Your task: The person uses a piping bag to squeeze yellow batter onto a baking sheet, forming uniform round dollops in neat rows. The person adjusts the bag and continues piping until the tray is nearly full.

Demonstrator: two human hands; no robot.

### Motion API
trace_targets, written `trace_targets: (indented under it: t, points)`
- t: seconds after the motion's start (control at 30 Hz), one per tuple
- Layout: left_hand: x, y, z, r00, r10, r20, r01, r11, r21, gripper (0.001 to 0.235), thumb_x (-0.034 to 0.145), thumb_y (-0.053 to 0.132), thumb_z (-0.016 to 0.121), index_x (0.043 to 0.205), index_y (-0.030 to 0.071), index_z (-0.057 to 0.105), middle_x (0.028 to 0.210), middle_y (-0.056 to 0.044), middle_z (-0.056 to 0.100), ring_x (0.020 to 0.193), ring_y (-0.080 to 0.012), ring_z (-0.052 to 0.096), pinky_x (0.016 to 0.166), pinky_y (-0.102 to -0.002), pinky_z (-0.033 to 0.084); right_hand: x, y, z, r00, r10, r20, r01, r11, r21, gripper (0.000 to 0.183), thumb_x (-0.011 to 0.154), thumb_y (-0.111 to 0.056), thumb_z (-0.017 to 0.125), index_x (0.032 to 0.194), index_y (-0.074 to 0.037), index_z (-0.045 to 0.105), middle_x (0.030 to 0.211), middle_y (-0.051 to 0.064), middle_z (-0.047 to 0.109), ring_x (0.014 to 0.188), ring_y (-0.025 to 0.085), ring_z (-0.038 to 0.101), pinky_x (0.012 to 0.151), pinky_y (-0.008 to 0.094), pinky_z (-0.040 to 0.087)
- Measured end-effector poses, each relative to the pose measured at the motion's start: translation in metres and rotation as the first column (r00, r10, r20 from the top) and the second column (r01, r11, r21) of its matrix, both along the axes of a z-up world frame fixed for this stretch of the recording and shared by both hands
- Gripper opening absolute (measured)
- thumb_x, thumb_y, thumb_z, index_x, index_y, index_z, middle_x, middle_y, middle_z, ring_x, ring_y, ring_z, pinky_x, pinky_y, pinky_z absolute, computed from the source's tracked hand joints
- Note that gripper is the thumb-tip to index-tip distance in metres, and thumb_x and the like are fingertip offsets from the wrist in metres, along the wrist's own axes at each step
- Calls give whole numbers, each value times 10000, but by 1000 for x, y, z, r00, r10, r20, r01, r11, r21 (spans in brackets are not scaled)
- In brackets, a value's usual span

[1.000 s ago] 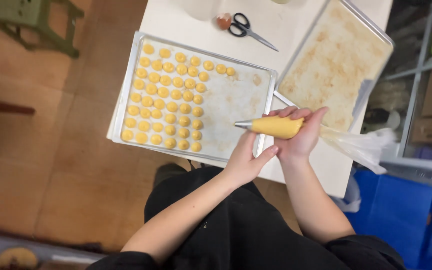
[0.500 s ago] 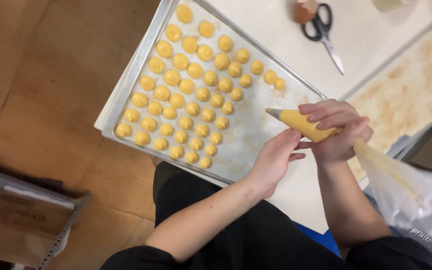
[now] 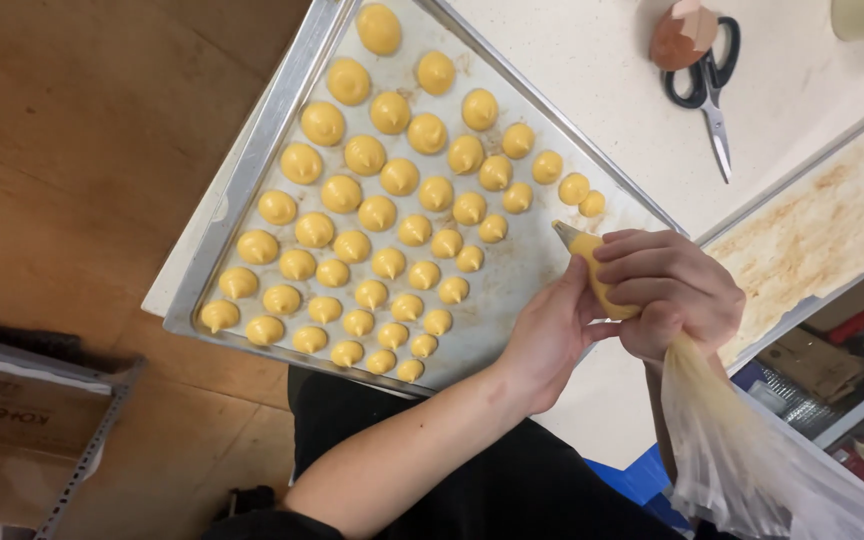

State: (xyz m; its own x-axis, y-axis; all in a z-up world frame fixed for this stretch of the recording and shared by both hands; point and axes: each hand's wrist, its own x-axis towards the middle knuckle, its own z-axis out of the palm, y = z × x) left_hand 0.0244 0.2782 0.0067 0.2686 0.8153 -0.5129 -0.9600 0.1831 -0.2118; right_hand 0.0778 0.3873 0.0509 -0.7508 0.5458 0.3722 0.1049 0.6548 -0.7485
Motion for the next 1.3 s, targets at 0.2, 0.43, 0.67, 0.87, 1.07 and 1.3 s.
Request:
trace_targets:
  t: [0.2, 0.43, 0.67, 0.87, 1.07, 1.3]
  points:
    - [-5, 2, -8, 1000, -8, 21, 8, 1000, -27, 487, 1160, 417, 305, 1387, 37, 507, 1240, -61, 626, 1172, -158, 597, 996, -370, 493, -8, 4, -7, 996, 35, 78, -38, 998, 47, 588, 1163, -312, 425, 729, 34, 620, 755, 125, 645, 806, 318, 726, 753, 408, 648]
    - [-2, 4, -13, 1000, -8, 8, 9, 1000, -24, 474, 1155, 403, 325, 1363, 23, 517, 1229, -73, 637, 1144, -174, 618, 994, -370, 496, -8, 5, -11, 996, 18, 83, -22, 999, 49, 590, 1167, -323, 423, 730, 27, 609, 745, 114, 644, 795, 304, 730, 738, 389, 654]
    - [-2, 7, -13, 1000, -3, -7, 3, 1000, -12, 486, 1158, 411, 338, 1351, 8, 529, 1205, -82, 630, 1126, -170, 606, 1004, -371, 493, -7, 9, -9, 992, 23, 124, -30, 998, 55, 586, 1179, -295, 403, 710, 8, 582, 736, 107, 645, 780, 291, 724, 729, 387, 654]
    - [-3, 8, -13, 1000, 0, 0, 0, 1000, -21, 488, 1153, 419, 336, 1335, 14, 540, 1215, -79, 627, 1138, -174, 603, 1018, -376, 492, -6, 8, -11, 993, 5, 118, -10, 999, 37, 581, 1178, -287, 398, 700, 0, 561, 731, 116, 647, 764, 272, 722, 720, 375, 654]
    - [-5, 8, -12, 1000, -3, 2, 3, 1000, -17, 502, 1153, 423, 336, 1341, 3, 537, 1237, -98, 622, 1153, -188, 600, 1035, -383, 485, -6, 8, -12, 991, -1, 137, -3, 1000, 25, 583, 1190, -282, 396, 706, 2, 556, 741, 120, 646, 723, 265, 722, 732, 386, 658]
    - [-8, 9, -12, 1000, -13, 4, 13, 1000, -24, 490, 1139, 418, 343, 1362, 24, 531, 1257, -81, 616, 1195, -174, 584, 1036, -383, 479, -5, 10, -13, 990, -16, 141, 13, 1000, 22, 584, 1190, -294, 397, 705, -7, 545, 740, 114, 645, 730, 257, 725, 745, 382, 659]
